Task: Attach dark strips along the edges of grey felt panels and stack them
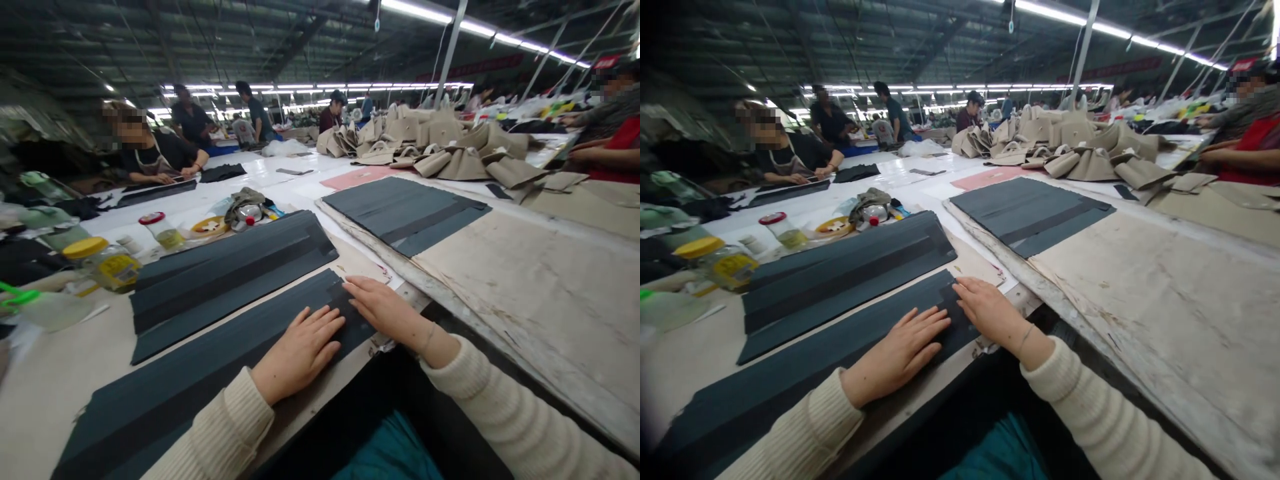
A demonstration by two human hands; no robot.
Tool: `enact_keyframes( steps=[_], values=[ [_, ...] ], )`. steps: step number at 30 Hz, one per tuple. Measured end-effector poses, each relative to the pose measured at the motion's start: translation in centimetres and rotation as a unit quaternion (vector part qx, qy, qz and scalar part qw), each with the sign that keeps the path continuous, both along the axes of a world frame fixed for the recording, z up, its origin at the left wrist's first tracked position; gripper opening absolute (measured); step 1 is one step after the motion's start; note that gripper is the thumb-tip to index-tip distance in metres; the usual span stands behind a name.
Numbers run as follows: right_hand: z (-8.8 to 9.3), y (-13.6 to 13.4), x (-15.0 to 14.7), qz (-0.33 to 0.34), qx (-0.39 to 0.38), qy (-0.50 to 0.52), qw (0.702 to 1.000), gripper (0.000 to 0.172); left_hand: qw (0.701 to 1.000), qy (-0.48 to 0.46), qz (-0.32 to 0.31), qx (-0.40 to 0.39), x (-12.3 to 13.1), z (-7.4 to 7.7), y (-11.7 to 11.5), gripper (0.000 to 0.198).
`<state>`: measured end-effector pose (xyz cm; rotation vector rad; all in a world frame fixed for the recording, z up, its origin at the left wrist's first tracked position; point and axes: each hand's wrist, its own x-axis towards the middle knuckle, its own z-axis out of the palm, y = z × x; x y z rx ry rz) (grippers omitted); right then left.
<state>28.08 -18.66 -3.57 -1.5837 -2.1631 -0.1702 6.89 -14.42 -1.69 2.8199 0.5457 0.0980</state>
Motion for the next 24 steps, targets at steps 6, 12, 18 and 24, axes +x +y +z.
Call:
enact_keyframes(
  steps=[6, 12, 18, 24],
  values=[
    [0.3, 3.1, -1.8, 0.031, -0.015, -0.064, 0.997, 0.049, 0.981, 0.049, 0.17, 0.074, -8.8, 0.0, 1.9, 0.051],
    [-4.4, 4.6, -0.8, 0.03, -0.085, -0.091, 0.992, 0.06, 0.947, 0.092, 0.302, 0.061, -13.7, -1.7, 0.6, 0.056],
    [-6.8, 5.5, 0.8, 0.048, -0.044, -0.103, 0.993, 0.066, 0.949, 0.053, 0.312, 0.015, -13.6, -1.8, 0.4, 0.056],
    [-5.2, 5.5, 0.4, 0.056, -0.077, -0.109, 0.989, 0.071, 0.947, 0.039, 0.32, -0.011, -15.7, -1.1, 0.0, 0.054]
  ],
)
